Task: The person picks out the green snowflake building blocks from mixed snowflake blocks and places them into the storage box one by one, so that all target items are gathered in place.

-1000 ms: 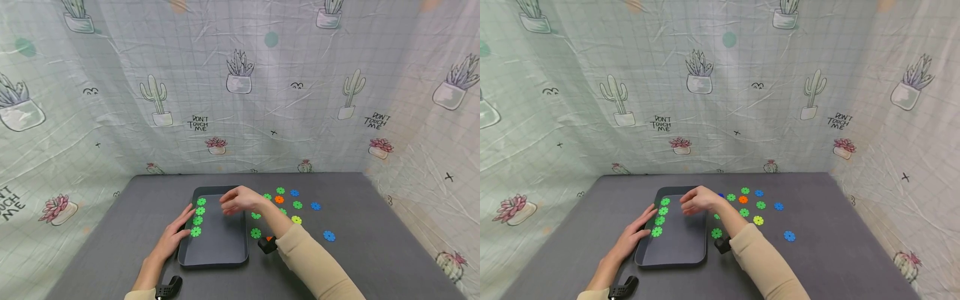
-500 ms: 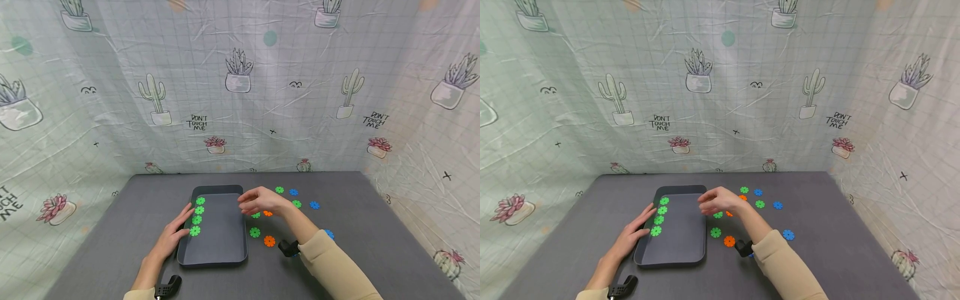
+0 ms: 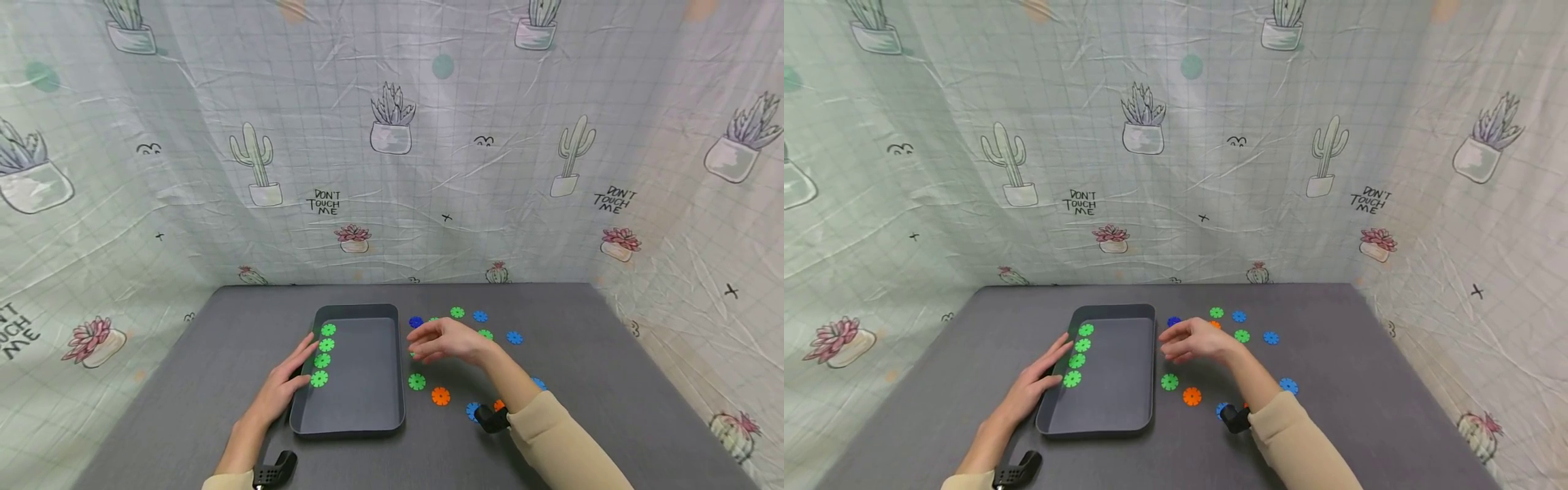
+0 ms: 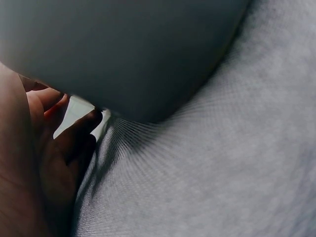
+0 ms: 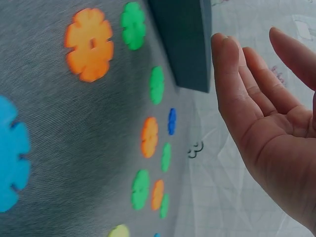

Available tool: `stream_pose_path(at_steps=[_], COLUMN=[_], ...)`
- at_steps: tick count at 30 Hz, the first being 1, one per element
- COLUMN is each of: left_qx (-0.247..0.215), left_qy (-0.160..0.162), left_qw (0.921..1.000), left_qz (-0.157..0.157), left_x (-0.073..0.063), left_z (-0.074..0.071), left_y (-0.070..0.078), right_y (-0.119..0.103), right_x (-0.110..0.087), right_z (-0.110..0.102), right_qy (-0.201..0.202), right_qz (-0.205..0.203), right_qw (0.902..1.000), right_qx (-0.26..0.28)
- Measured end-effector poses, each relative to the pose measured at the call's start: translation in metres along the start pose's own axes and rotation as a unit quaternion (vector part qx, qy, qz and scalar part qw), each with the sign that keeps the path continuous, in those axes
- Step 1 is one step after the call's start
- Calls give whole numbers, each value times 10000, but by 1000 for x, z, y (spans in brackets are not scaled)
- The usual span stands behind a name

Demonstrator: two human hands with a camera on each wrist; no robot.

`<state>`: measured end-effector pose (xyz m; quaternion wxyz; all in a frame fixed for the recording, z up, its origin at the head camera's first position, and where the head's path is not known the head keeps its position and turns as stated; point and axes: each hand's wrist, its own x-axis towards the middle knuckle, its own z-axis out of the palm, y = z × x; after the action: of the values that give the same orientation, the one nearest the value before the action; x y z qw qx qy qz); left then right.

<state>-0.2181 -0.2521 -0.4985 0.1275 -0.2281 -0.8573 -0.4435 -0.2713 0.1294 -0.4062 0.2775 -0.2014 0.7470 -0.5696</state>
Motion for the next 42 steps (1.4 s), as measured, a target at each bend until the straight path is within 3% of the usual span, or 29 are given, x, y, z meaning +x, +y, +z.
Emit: stream_pose_path(at_steps=[11,22,30,36,42], left_qx=[61,-52,-13,-4,-8], left_qy=[-28,-25,13,1,-7], left_qw=[9999,9999,10000,9999,9999], left_qz=[-136,-111,-66,-160,-171], left_x=[0,0,0,0,0], left_z=[0,0,1,1,1], left_y=[0,1,1,2,2], right_y=[27,36,45,50,51], right_x=[2,6,5,5,6], right_z=[-1,2,6,11,16], right_qy=[-32,-79,-93,-1,214], right_qz=[163,209,-243,-701,-739], right_qw=[9993,9984,9964,9885,9830], right_qx=[-328,-522,-803,-1340,-1666])
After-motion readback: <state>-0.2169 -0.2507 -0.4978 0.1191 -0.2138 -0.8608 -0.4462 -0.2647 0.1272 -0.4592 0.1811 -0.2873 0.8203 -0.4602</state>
